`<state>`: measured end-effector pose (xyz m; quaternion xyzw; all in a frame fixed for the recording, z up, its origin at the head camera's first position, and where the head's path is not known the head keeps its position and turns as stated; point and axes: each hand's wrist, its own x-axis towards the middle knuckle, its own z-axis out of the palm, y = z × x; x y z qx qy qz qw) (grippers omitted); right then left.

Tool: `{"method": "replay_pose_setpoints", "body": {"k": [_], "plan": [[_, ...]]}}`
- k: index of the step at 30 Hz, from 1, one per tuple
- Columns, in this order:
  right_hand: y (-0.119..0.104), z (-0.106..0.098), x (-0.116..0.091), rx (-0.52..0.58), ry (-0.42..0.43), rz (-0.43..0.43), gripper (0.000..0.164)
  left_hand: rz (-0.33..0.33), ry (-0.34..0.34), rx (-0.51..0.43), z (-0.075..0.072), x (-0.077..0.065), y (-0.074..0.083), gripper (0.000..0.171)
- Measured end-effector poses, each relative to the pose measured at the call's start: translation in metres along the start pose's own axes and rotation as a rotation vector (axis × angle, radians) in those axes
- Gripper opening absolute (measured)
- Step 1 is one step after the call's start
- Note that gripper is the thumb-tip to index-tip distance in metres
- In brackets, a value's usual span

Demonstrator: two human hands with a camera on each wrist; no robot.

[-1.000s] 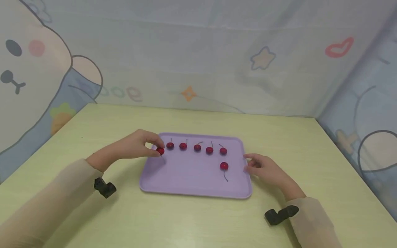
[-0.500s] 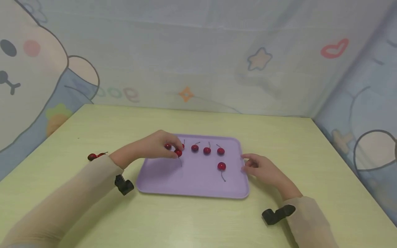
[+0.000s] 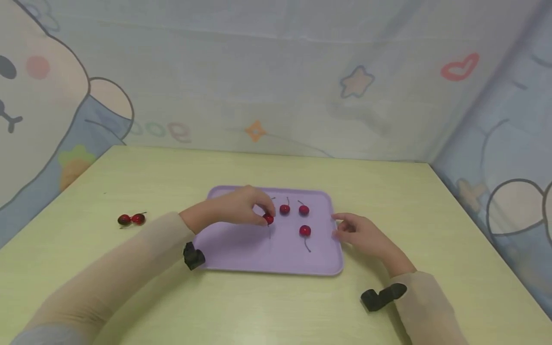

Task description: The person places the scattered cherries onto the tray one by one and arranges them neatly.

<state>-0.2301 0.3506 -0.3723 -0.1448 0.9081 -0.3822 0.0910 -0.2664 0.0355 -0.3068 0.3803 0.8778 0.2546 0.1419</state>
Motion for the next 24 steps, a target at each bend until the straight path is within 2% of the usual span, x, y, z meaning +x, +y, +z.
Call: {"method": "replay_pose_setpoints", "body": {"k": [8, 14, 24], "plan": [[0.0, 0.0, 0.001, 0.002, 0.001, 0.002, 0.051, 0.032, -0.028, 0.049, 0.005, 0.009, 0.005, 0.015], [-0.001, 0.0, 0.0, 0.002, -0.004, 0.004, 0.05, 0.063, -0.041, 0.02, 0.01, 0.016, 0.006, 0.014], [0.001, 0.0, 0.0, 0.009, -0.005, 0.006, 0.051, 0.042, -0.056, 0.011, 0.017, 0.025, 0.01, 0.015]]}}
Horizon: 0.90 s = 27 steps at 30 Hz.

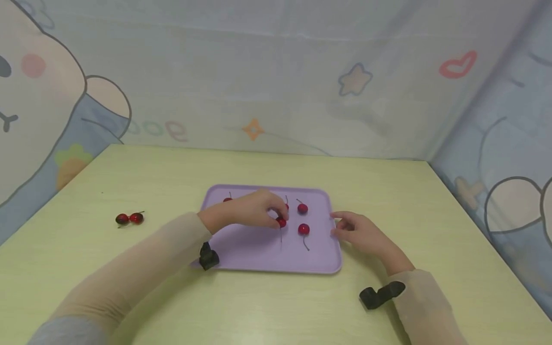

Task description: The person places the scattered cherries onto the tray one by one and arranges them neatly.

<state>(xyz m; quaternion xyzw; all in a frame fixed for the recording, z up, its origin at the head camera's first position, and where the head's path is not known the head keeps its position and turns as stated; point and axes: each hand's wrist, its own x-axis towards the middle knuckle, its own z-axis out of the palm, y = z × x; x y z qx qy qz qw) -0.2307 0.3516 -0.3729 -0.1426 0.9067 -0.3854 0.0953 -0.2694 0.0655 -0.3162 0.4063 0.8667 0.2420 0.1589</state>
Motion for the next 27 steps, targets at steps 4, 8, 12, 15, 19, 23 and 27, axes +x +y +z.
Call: {"method": "replay_pose_setpoints", "body": {"k": [4, 8, 12, 15, 19, 23, 27], "plan": [[0.0, 0.0, 0.0, 0.008, -0.005, 0.002, 0.051, -0.001, 0.0, -0.02, 0.003, 0.003, -0.001, 0.015], [0.001, 0.0, 0.001, 0.015, -0.005, 0.005, 0.051, -0.013, 0.0, -0.034, 0.006, 0.005, -0.002, 0.015], [0.0, 0.0, 0.0, 0.015, -0.002, 0.005, 0.051, -0.032, -0.008, -0.027, 0.007, 0.007, -0.002, 0.016], [-0.002, -0.001, -0.001, 0.017, -0.004, 0.0, 0.051, -0.031, -0.015, -0.014, 0.007, 0.008, -0.001, 0.016], [-0.002, -0.001, -0.002, 0.016, -0.006, -0.008, 0.051, -0.025, -0.033, 0.002, 0.008, 0.009, 0.0, 0.015], [-0.002, -0.001, -0.002, 0.011, -0.004, -0.007, 0.051, -0.022, -0.052, 0.027, 0.009, 0.011, 0.001, 0.013], [-0.002, 0.0, -0.002, 0.012, -0.004, -0.003, 0.051, -0.035, -0.064, 0.045, 0.011, 0.013, 0.0, 0.012]]}}
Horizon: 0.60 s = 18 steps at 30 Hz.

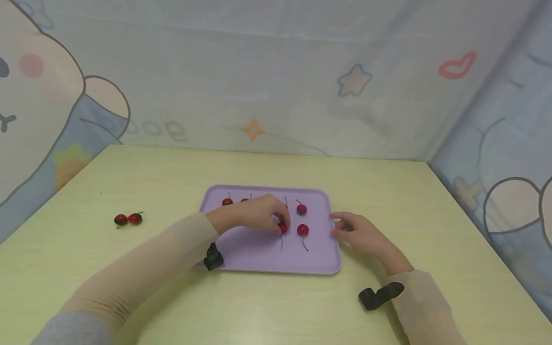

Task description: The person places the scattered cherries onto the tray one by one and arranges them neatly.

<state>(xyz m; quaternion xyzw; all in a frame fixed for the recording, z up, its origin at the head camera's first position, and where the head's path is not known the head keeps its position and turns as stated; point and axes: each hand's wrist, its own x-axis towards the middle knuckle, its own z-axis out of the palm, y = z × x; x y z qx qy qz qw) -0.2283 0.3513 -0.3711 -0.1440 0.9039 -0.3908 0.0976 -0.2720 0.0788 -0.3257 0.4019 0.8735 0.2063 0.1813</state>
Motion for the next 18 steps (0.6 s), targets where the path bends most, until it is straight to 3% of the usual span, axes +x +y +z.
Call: {"method": "replay_pose_setpoints", "body": {"k": [18], "plan": [[-0.0004, 0.0004, -0.0003, 0.016, -0.004, 0.001, 0.051, -0.024, -0.005, 0.016, 0.0024, 0.0021, 0.0011, 0.011]]}}
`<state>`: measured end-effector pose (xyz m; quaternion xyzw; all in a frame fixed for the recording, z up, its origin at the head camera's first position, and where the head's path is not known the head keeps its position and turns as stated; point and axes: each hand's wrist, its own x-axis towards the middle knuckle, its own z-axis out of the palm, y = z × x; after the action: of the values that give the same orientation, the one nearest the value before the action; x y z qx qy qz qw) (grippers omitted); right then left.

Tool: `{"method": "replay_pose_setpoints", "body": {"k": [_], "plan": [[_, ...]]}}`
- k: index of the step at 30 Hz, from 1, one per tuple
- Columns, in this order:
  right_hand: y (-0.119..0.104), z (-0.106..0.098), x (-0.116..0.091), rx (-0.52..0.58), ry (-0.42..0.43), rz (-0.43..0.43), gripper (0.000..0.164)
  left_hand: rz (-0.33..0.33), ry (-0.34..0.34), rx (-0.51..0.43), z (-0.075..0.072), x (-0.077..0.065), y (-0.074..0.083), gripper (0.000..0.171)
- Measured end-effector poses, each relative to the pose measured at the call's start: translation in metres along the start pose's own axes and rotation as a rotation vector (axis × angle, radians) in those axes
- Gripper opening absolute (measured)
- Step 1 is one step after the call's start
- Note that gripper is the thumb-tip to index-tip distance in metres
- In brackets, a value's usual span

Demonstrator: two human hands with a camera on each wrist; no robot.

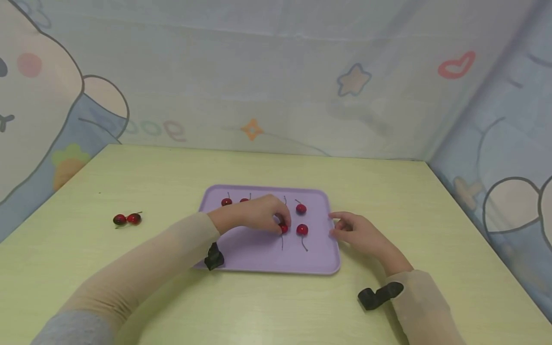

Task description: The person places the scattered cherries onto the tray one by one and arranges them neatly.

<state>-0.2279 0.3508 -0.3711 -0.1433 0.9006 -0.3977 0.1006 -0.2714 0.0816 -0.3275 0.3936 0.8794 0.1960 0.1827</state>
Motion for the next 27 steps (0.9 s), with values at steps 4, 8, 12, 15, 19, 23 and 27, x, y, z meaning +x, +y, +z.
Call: {"method": "replay_pose_setpoints", "body": {"k": [4, 8, 12, 15, 19, 23, 27], "plan": [[-0.0005, 0.0002, 0.0001, -0.004, 0.002, 0.001, 0.051, -0.001, -0.001, 0.008, -0.0001, 0.0, -0.0001, 0.012], [-0.0004, 0.0007, 0.0007, -0.006, 0.004, 0.001, 0.051, -0.006, -0.003, 0.007, -0.0005, -0.0005, 0.0001, 0.012], [-0.0001, 0.001, 0.0011, -0.005, 0.003, 0.002, 0.051, -0.007, -0.001, 0.007, -0.0004, -0.0008, -0.0003, 0.012], [0.0001, 0.0013, 0.0014, -0.005, 0.002, 0.005, 0.051, -0.004, -0.001, 0.004, 0.0001, -0.0007, -0.0011, 0.013], [0.0001, 0.0016, 0.0017, -0.008, 0.002, 0.008, 0.05, -0.012, -0.006, -0.012, 0.0002, -0.0007, -0.0017, 0.014], [-0.0003, 0.0018, 0.0016, -0.012, 0.003, 0.006, 0.051, -0.022, -0.005, -0.023, 0.0, -0.0014, -0.0018, 0.016], [-0.0009, 0.0019, 0.0017, -0.011, 0.001, 0.006, 0.051, -0.022, 0.0, -0.025, 0.0, -0.002, -0.0023, 0.017]]}}
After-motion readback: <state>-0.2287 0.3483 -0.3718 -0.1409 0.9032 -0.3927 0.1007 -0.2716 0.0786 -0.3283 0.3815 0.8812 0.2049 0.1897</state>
